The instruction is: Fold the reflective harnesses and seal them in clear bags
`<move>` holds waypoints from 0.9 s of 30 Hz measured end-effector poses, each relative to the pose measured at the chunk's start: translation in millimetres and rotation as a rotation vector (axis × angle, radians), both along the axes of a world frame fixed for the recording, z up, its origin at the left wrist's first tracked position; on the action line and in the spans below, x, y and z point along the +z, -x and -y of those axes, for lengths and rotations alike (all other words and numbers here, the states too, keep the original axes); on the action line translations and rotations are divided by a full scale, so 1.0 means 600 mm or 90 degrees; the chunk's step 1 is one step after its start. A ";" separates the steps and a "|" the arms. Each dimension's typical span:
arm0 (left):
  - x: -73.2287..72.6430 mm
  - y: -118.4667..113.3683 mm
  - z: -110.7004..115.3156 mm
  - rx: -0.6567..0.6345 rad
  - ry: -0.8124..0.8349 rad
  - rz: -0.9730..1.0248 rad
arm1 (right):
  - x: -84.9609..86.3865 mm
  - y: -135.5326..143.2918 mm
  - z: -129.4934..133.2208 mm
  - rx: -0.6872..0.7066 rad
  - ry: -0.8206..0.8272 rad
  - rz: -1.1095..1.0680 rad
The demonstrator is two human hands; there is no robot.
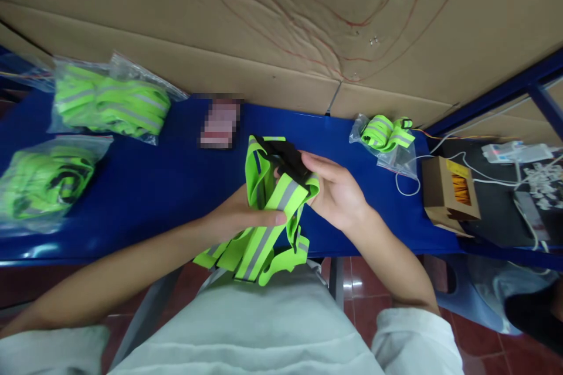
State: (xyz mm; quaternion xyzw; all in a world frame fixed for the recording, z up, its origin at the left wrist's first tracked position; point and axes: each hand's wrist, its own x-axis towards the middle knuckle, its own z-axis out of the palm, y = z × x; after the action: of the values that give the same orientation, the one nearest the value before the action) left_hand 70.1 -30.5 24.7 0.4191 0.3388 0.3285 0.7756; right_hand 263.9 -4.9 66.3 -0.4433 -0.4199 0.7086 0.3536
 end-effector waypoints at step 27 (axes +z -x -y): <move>-0.071 0.027 -0.013 -0.084 -0.121 -0.065 | 0.004 -0.060 -0.012 0.218 -0.378 0.539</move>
State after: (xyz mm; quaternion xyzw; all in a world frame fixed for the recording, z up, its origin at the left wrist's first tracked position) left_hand 53.9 -22.6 -17.9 0.5285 0.3169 0.2855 0.7340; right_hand 300.1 2.2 68.8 -0.4963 -0.7737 0.3669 0.1433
